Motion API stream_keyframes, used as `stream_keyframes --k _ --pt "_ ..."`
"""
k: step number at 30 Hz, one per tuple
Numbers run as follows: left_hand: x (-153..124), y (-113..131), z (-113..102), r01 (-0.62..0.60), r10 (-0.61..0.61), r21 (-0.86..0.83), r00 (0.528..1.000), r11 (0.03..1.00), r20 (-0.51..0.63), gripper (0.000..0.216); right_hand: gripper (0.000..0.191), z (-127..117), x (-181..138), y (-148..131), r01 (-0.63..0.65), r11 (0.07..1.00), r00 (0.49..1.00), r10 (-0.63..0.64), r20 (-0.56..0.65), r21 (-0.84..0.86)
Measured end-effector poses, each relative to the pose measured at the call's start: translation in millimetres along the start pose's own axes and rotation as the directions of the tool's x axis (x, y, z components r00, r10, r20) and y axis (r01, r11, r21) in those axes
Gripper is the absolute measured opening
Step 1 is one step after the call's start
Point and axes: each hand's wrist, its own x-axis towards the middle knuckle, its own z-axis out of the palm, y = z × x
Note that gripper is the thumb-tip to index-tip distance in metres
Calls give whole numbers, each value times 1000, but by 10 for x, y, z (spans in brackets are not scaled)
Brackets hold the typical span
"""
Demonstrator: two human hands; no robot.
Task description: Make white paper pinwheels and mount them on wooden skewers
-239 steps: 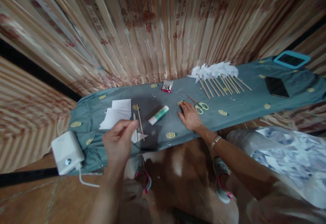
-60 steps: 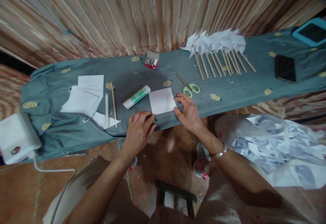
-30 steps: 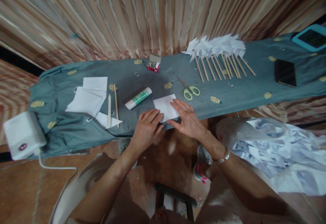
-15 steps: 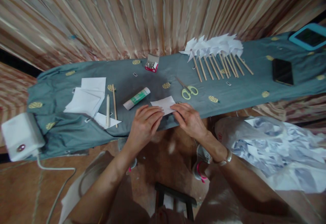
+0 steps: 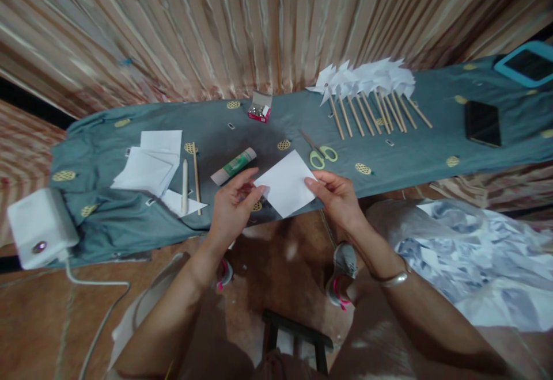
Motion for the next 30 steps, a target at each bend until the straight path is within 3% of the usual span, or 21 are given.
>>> stream_keyframes --k 3,6,8,10,12,14,17,21,23,25,28,30 --pt "11 37 44 109 -109 -155 994 982 11 35 32 -15 1 16 16 1000 1000 -16 3 -20" --pt "24 60 66 175 -177 -258 984 950 14 36 36 -65 -8 41 151 973 987 -158 -25 -177" --pt "33 47 72 207 -212 -304 977 930 15 40 37 -111 -27 55 282 873 951 -309 -3 -398" --pt "40 12 80 233 -243 -343 970 910 15 43 39 -149 -59 72 392 685 899 -426 98 -614" --pt "42 -30 96 258 -273 -370 962 892 14 46 43 -165 -99 100 465 498 853 -473 220 -732" --pt "37 -67 119 290 -302 -379 953 879 28 49 42 -159 -134 140 511 379 821 -480 308 -772" --pt "20 -104 152 333 -336 -376 940 865 60 53 32 -139 -159 197 531 312 806 -472 356 -788" --pt "-1 -146 137 339 -329 -326 940 883 85 54 20 -136 -137 211 546 299 790 -494 363 -783" --pt "-5 -164 90 268 -259 -189 963 945 67 47 19 -139 -118 198 550 295 786 -498 365 -781" --pt "-6 -177 26 83 -86 79 995 993 40 35 19 -137 -100 190 538 307 798 -485 357 -785" --pt "-6 -191 -52 -264 244 464 964 846 104 24 19 -126 -74 204 537 342 811 -463 358 -771" --pt "-13 -196 -69 -392 354 556 918 733 179 31 18 -120 -57 223 542 374 815 -452 362 -753"
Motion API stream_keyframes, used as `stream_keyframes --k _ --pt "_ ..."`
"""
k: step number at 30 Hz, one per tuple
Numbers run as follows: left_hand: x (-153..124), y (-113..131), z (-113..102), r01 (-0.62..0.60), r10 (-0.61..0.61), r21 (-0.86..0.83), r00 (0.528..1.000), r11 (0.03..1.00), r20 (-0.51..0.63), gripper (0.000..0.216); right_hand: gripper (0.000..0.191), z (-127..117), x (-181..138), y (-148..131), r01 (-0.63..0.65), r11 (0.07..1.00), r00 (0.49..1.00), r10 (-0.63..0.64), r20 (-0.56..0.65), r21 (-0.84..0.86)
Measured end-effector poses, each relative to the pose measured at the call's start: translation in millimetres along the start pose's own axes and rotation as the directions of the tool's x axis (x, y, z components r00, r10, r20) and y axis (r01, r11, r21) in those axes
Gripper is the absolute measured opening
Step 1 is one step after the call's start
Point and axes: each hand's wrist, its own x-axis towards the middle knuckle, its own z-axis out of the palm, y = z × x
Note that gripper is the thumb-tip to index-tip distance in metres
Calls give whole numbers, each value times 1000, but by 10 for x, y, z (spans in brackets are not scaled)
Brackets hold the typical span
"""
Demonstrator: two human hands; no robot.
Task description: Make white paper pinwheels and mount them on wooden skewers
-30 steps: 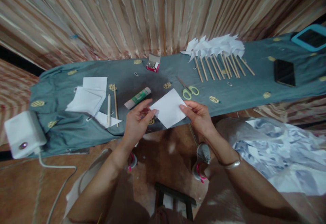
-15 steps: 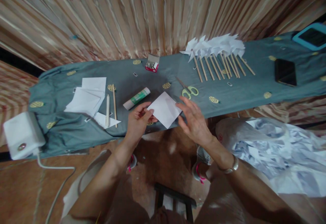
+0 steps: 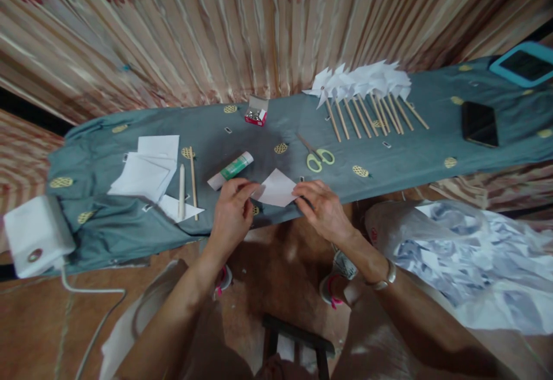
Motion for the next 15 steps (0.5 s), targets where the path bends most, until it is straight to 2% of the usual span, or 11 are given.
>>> stream_keyframes --k 3,7,15 --pt "-7 23 9 -81 77 57 995 995 70 37 16 23 16 18 -33 998 999 31 30 60" --pt "13 47 24 -53 42 59 984 997 174 27 14 19 69 23 -110 984 992 99 83 139" --pt "91 -92 105 -7 4 19 988 1000 152 30 10 15 204 46 -317 897 948 296 116 307"
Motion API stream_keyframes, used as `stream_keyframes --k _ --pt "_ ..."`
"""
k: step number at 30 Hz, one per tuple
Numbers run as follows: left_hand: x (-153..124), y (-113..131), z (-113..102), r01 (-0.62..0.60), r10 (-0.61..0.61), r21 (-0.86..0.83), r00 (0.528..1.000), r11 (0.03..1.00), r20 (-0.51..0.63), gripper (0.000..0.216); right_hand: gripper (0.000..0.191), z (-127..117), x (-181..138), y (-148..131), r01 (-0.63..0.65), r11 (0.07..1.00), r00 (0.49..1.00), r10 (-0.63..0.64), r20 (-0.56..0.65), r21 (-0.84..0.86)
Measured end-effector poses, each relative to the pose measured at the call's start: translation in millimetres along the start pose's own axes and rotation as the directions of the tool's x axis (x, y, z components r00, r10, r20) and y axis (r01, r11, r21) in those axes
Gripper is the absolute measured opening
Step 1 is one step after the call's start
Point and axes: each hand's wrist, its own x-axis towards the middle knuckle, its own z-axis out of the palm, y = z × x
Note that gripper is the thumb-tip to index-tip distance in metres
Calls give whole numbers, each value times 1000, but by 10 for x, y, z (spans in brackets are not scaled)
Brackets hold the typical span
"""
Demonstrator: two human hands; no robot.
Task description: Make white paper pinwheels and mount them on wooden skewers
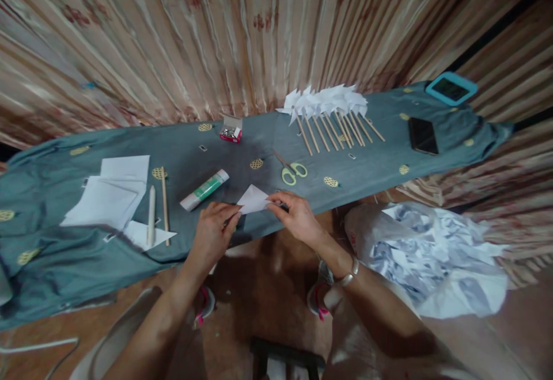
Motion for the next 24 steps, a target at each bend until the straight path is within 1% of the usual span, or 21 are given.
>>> stream_keyframes --k 4,9,12,14,15,16,18,19,20,24 --pt "27 -55 24 -17 17 41 1000 999 -2 32 12 15 38 15 -81 995 996 83 -32 62" --pt "47 -103 44 -28 34 96 998 995 -58 32 14 24 47 19 -108 994 992 110 -64 28" --pt "53 -29 20 -48 63 153 993 987 -95 27 15 34 40 33 -96 995 993 96 -70 16" --pt "32 92 14 -113 151 225 976 968 -158 30 15 45 37 47 -82 997 994 82 -77 10" --pt "9 167 24 -174 217 260 964 950 -151 32 15 50 35 53 -76 997 994 76 -79 7" --pt "-21 244 46 -242 284 283 951 928 -119 35 16 55 33 58 -71 997 994 71 -80 3" --pt "-97 382 121 -370 398 307 917 877 -32 40 17 64 29 62 -71 997 994 70 -78 -3" --pt "-136 433 168 -414 430 305 903 858 14 41 17 68 26 61 -73 997 994 72 -82 -5" --pt "-172 468 215 -429 437 308 898 849 47 43 17 72 22 60 -75 997 994 74 -87 -9" --pt "-253 480 328 -347 319 354 938 868 136 49 16 95 1 58 -63 997 992 58 -110 -40"
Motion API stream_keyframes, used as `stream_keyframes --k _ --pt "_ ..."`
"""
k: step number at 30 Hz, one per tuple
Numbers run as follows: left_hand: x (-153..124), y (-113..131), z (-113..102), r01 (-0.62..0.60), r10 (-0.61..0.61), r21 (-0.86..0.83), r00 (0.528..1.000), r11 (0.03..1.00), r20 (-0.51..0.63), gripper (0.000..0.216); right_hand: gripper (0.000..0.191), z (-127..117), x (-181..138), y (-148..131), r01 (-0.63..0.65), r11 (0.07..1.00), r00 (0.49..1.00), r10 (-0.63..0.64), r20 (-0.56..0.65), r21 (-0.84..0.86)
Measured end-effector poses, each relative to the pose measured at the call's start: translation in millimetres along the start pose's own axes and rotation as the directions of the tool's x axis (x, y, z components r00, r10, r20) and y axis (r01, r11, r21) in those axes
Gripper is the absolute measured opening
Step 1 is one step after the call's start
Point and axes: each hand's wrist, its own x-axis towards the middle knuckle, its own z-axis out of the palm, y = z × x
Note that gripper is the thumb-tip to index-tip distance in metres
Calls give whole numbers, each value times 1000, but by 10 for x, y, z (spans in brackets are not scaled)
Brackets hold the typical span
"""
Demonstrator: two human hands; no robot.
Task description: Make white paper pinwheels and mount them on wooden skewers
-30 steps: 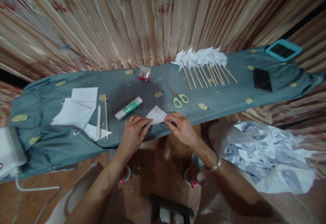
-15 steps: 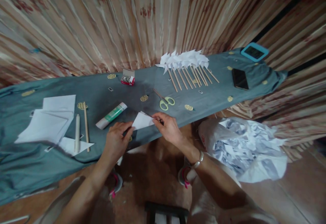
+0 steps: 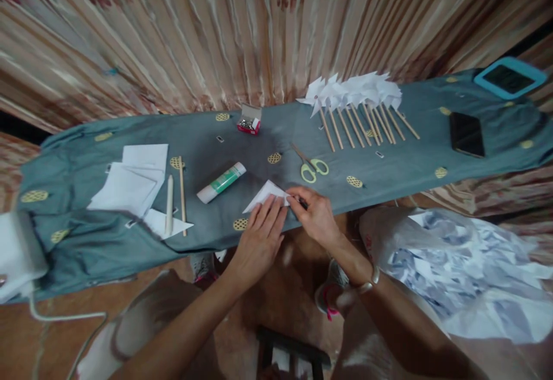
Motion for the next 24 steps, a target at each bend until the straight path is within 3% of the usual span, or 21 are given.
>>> stream_keyframes --k 7,24 --pt "-46 -27 24 44 -44 9 995 999 91 55 17 22 -41 57 122 987 991 -127 -36 -106" --pt "-19 -29 17 77 -81 31 978 997 194 54 20 28 -106 57 160 966 984 -173 -50 -202"
